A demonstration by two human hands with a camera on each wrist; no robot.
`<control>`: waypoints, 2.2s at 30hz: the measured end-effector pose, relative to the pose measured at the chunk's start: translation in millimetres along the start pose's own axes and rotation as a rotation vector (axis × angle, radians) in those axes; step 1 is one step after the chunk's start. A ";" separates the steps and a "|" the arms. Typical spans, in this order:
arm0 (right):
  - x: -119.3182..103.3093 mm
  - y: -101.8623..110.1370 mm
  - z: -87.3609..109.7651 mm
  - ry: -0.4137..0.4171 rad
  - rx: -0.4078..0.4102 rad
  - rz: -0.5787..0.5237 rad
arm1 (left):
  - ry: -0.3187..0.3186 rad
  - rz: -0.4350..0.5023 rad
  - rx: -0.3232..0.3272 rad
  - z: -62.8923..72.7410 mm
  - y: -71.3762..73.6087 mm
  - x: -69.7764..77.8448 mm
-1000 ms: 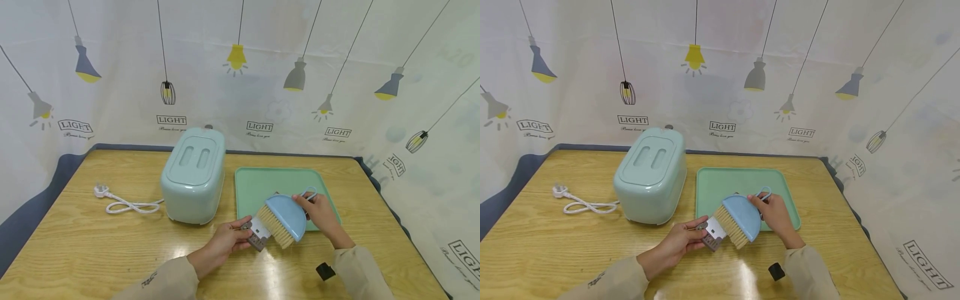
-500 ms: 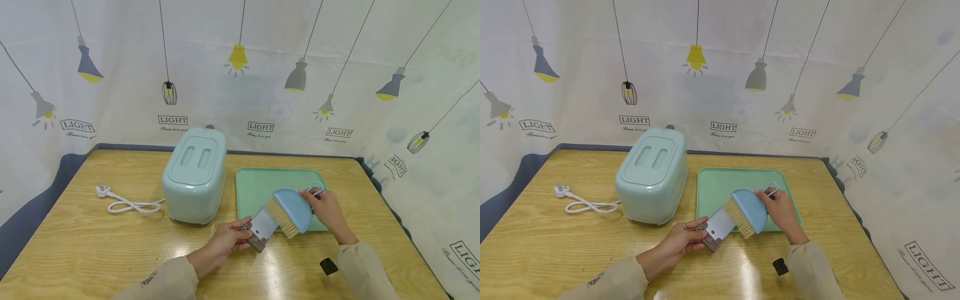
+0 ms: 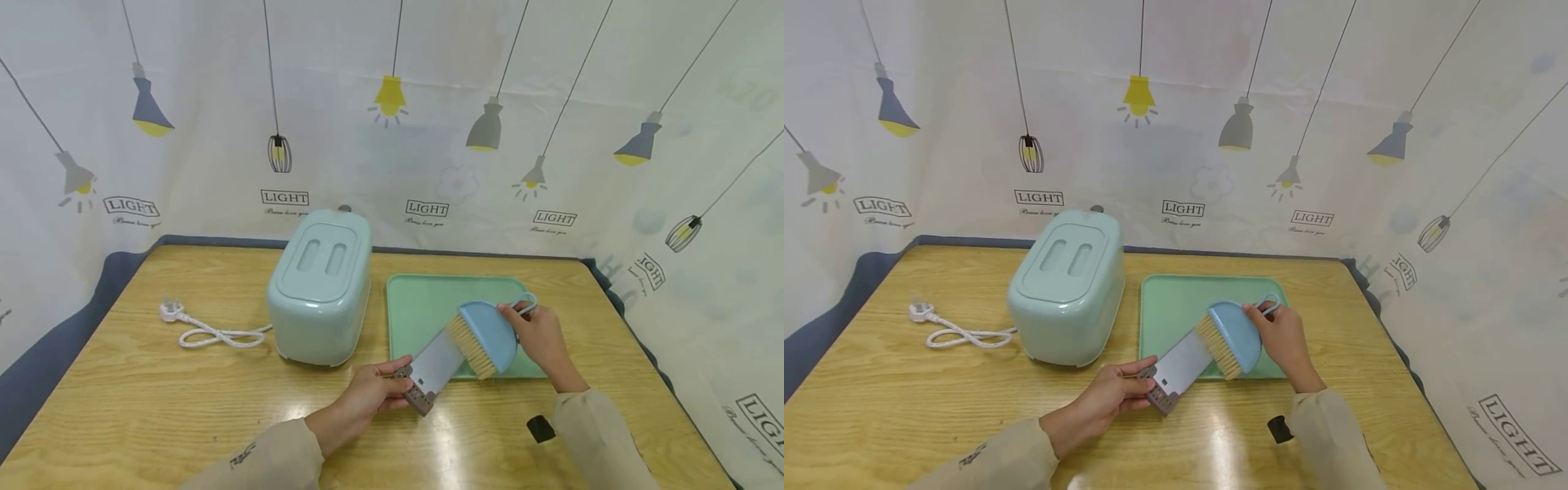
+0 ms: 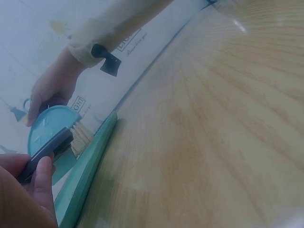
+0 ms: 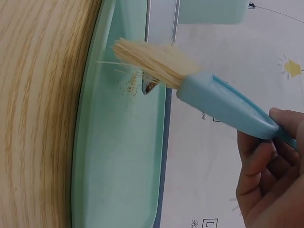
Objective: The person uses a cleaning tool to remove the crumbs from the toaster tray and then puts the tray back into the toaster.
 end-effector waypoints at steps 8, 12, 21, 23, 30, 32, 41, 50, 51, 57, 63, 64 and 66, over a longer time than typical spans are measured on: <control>5.1 0.0 -2.8 0.005 0.038 0.036 | 0.013 -0.007 0.010 0.0 0.7 -3.8; 4.7 0.5 -2.1 0.016 0.051 0.043 | 0.014 -0.007 0.013 0.7 1.2 -5.0; 0.3 6.2 -1.3 0.047 0.087 0.071 | 0.012 -0.012 0.018 0.5 1.4 -0.6; -0.5 8.1 -1.2 0.055 0.094 0.080 | 0.010 -0.009 0.023 -0.1 1.8 0.1; -0.5 11.9 0.0 0.075 0.096 0.119 | 0.003 0.022 0.044 -2.1 6.5 2.8; 0.5 13.6 1.1 0.081 0.092 0.129 | -0.001 0.026 0.045 -2.5 7.7 2.7; 10.8 34.9 8.9 0.100 0.136 0.158 | 0.018 0.068 0.063 -4.3 10.9 -2.3; 12.3 44.8 13.5 0.077 0.152 0.150 | 0.022 0.063 0.072 -5.5 11.6 -0.3; 12.2 44.3 13.8 0.072 0.149 0.145 | 0.023 0.065 0.073 -5.6 11.3 -0.2; 8.8 34.6 16.8 0.048 0.095 0.076 | 0.016 0.088 0.079 -7.9 8.5 0.8; 0.8 18.9 22.8 0.026 0.010 -0.003 | 0.017 0.079 0.083 -9.5 6.9 -1.4; -0.5 16.3 23.9 0.021 -0.001 -0.015 | 0.018 0.077 0.084 -9.5 6.8 -1.9; -2.5 10.6 26.0 0.007 -0.025 -0.045 | 0.020 0.073 0.084 -9.5 6.6 -2.7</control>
Point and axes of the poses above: each hand's wrist, its own z-axis away from the middle knuckle, its own y-axis out of the back of the hand, x = y × z, the point moved 7 cm from there along -z, towards the middle knuckle, and after that the axes turned 4 degrees about -y, right-handed, at the moved point
